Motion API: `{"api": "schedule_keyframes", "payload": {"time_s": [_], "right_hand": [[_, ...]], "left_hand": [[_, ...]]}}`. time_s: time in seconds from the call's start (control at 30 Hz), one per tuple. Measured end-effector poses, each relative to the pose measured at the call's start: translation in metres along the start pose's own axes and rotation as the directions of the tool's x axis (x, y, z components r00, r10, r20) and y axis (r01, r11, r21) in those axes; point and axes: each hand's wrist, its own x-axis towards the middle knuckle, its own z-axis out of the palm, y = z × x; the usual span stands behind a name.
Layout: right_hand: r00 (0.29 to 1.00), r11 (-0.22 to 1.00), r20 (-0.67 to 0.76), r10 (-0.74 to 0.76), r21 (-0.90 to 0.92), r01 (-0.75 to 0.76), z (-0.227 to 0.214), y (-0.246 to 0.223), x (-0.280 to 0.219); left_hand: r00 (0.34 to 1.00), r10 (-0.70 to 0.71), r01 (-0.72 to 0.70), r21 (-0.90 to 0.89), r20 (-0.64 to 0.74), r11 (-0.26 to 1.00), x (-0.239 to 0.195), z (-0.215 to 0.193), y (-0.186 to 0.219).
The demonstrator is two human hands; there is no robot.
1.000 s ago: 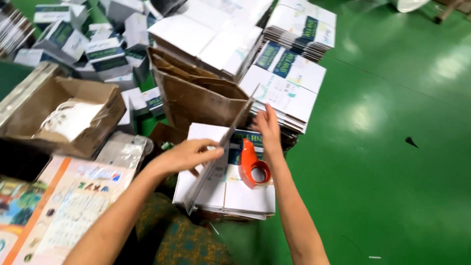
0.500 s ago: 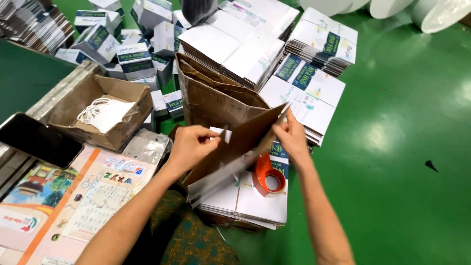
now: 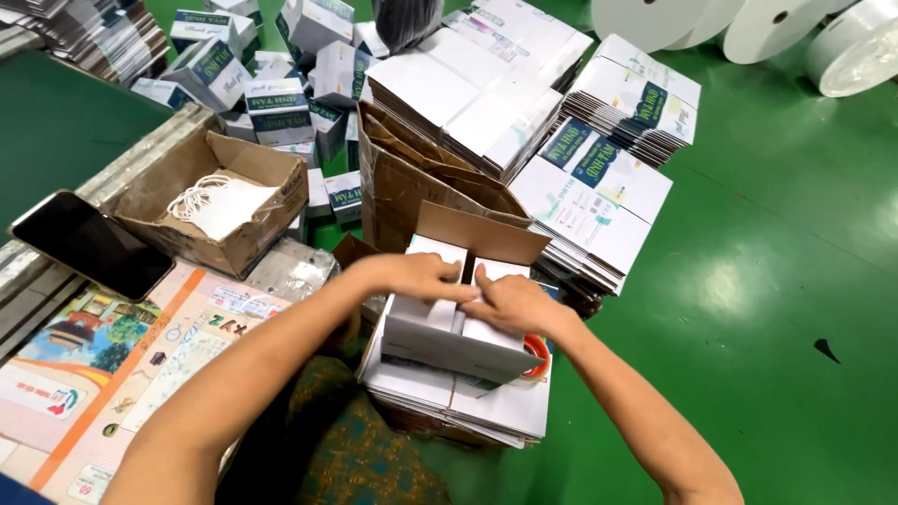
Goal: Packing face masks into plastic sleeves and then into boxes for shipment.
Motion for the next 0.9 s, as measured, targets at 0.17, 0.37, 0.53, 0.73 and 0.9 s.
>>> {"api": "schedule_keyframes", "payload": {"time_s": [0.17,0.37,0.53,0.73,0.9], "right_hand": [[0.999,0.99,0.022,-0.023,0.139,0.02,-0.005,0.032,0.004],[0.755,0.991,-0.656,-0.01,0.092,0.094,-0.042,0.006,-0.027],[0.325,0.899,-0.885,-0.334,-0.402,-0.171,-0.076,-0.041,-0.049],[0.839,0.972,-0.52,0.163,0.228,-0.047,0.021,-0.025,-0.07],[0.497,0.879,-0.806,0.322,0.45,0.161,0.082,0.001,-0.091]], "left_hand": [[0.983,-0.146,0.139,0.071,0.108,0.988,-0.034,-0.023,0.05],[0.805,-0.465,0.443,-0.148,-0.37,0.884,-0.013,0.035,-0.018],[0.796,-0.458,0.263,-0.455,-0.396,0.851,-0.02,0.064,-0.024],[0.711,-0.392,0.058,-0.507,-0.584,0.86,-0.026,0.066,-0.024],[0.819,-0.345,-0.005,-0.607,-0.459,0.795,-0.02,0.067,-0.028]]}}
